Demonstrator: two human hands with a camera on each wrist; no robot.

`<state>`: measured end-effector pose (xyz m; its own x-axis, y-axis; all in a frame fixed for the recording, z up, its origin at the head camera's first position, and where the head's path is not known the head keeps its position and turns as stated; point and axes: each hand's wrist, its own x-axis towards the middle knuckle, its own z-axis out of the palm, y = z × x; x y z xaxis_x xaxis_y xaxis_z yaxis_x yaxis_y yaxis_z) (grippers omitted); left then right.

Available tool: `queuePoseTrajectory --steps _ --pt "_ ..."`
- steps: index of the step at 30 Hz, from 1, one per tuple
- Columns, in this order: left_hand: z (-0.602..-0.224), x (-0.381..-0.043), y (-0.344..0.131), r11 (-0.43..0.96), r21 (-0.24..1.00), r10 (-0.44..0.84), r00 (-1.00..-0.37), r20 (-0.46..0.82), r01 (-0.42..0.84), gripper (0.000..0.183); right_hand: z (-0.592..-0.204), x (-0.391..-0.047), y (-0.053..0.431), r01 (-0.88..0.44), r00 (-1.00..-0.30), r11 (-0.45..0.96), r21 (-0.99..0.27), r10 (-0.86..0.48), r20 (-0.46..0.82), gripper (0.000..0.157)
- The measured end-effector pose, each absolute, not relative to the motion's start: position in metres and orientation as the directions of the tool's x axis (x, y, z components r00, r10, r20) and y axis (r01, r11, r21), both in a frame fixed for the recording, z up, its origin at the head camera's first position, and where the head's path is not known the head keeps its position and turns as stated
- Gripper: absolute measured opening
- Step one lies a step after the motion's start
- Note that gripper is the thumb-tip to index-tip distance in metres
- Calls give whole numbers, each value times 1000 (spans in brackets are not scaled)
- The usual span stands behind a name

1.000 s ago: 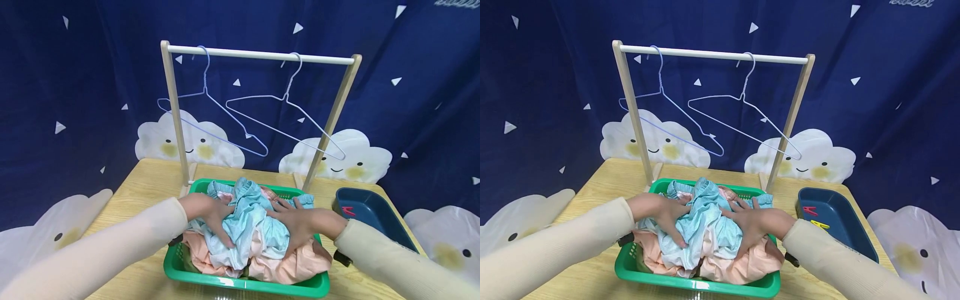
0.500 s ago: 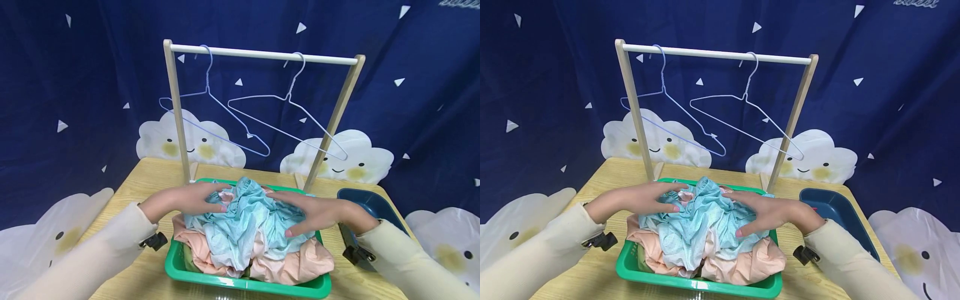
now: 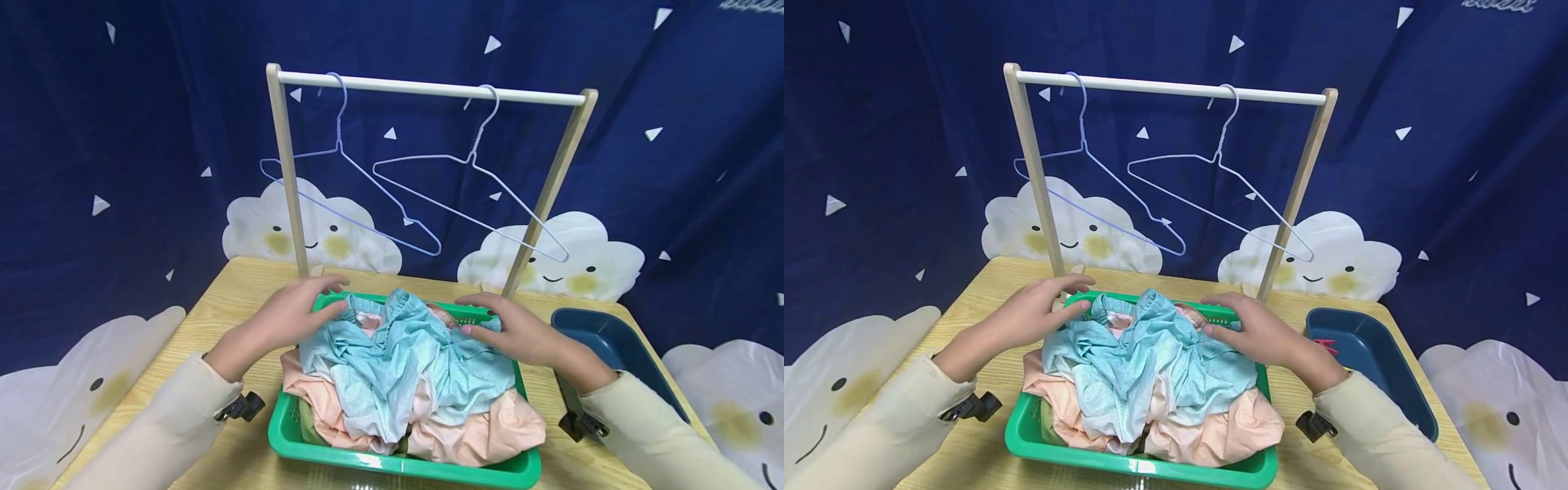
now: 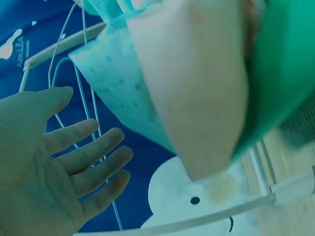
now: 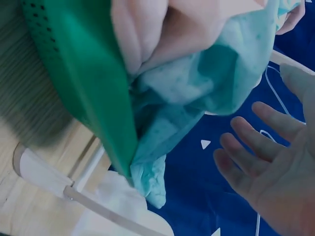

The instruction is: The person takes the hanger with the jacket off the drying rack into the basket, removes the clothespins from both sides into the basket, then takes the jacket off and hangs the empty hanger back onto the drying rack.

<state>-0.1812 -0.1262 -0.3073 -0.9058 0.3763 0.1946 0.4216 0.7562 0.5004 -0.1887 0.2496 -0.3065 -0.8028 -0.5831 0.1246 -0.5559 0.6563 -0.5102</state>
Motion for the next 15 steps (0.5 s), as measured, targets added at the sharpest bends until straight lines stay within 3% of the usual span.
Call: queuePoseTrajectory --steps 7,15 --pt "-314 -181 -142 819 408 264 -896 357 404 38 -309 -187 264 -526 -846 713 -465 -494 200 43" --pt "-326 -184 -158 877 225 232 -784 576 425 48 -311 -180 279 -500 -863 798 -337 -428 267 51"
